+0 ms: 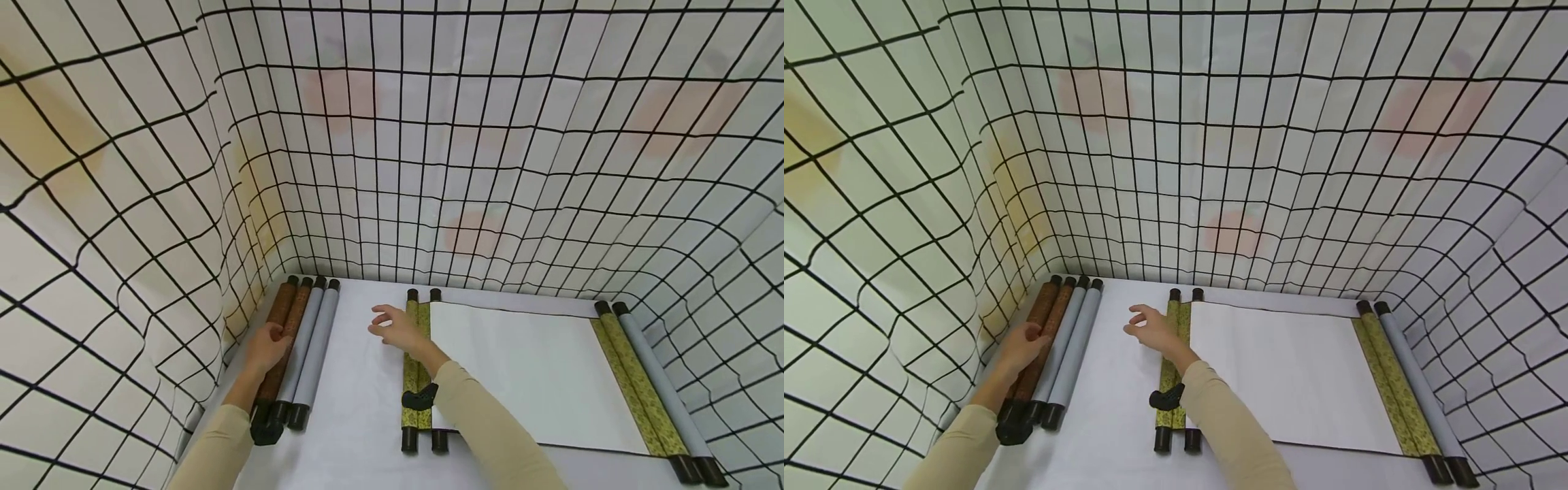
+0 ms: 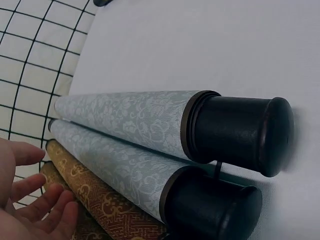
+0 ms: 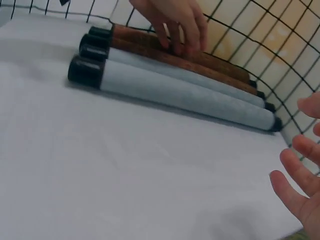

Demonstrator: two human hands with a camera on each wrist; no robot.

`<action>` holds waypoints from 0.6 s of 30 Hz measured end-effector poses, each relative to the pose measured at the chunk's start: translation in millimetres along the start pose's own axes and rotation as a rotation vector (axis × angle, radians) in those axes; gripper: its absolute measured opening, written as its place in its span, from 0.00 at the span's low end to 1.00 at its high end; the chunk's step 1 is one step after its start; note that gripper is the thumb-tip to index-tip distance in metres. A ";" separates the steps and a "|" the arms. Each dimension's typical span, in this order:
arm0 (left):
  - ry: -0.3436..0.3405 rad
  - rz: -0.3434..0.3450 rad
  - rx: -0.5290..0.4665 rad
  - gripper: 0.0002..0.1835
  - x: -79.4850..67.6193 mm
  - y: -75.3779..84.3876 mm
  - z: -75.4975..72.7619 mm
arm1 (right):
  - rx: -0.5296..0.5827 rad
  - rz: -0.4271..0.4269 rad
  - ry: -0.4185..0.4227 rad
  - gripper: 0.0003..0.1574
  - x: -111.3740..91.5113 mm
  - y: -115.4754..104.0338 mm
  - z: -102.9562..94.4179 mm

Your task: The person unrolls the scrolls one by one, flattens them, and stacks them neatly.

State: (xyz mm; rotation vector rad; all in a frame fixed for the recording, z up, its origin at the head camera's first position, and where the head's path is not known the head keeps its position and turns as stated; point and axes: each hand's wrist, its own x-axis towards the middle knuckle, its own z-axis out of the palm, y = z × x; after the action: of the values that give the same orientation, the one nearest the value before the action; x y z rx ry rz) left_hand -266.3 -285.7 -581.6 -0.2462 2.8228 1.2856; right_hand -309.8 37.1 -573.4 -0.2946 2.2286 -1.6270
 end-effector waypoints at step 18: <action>0.097 0.062 0.150 0.17 -0.7 3.9 25.3 | 0.258 0.174 0.059 0.39 7.0 12.5 152.5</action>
State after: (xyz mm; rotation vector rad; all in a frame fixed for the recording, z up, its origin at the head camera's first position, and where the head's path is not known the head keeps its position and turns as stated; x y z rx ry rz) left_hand -267.2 -264.0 -595.3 -0.2242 3.0129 1.0937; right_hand -253.4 -94.5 -627.4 0.0161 1.9920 -1.8195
